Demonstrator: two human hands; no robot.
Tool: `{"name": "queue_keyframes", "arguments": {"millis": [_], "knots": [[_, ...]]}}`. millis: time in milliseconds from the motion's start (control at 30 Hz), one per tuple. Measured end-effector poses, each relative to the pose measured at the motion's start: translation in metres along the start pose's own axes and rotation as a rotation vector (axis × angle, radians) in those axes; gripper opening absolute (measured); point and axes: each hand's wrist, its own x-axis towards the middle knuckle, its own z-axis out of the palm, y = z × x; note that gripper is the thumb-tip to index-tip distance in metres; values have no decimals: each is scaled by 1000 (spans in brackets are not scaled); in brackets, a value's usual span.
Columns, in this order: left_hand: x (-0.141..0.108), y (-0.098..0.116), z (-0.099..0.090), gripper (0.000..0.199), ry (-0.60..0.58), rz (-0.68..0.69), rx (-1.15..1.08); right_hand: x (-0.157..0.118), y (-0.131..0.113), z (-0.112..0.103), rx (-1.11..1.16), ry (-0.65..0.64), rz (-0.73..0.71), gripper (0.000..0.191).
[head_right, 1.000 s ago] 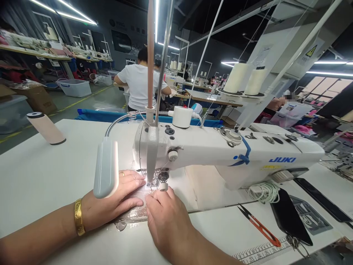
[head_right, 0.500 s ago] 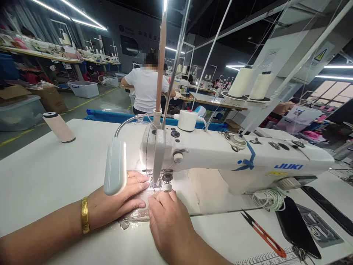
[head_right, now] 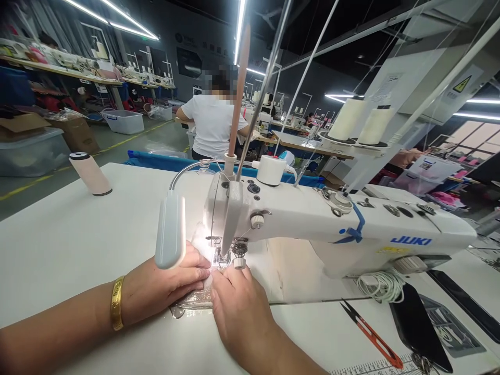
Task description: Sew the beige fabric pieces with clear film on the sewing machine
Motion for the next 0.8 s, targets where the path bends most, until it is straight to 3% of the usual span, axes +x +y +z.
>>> {"name": "queue_keyframes", "arguments": {"millis": [300, 800], "knots": [[-2, -3, 7, 35, -25, -63, 46, 2, 3, -5, 33, 15, 8, 28], [1, 0, 2, 31, 5, 21, -13, 0, 3, -6, 38, 62, -36, 33]]}}
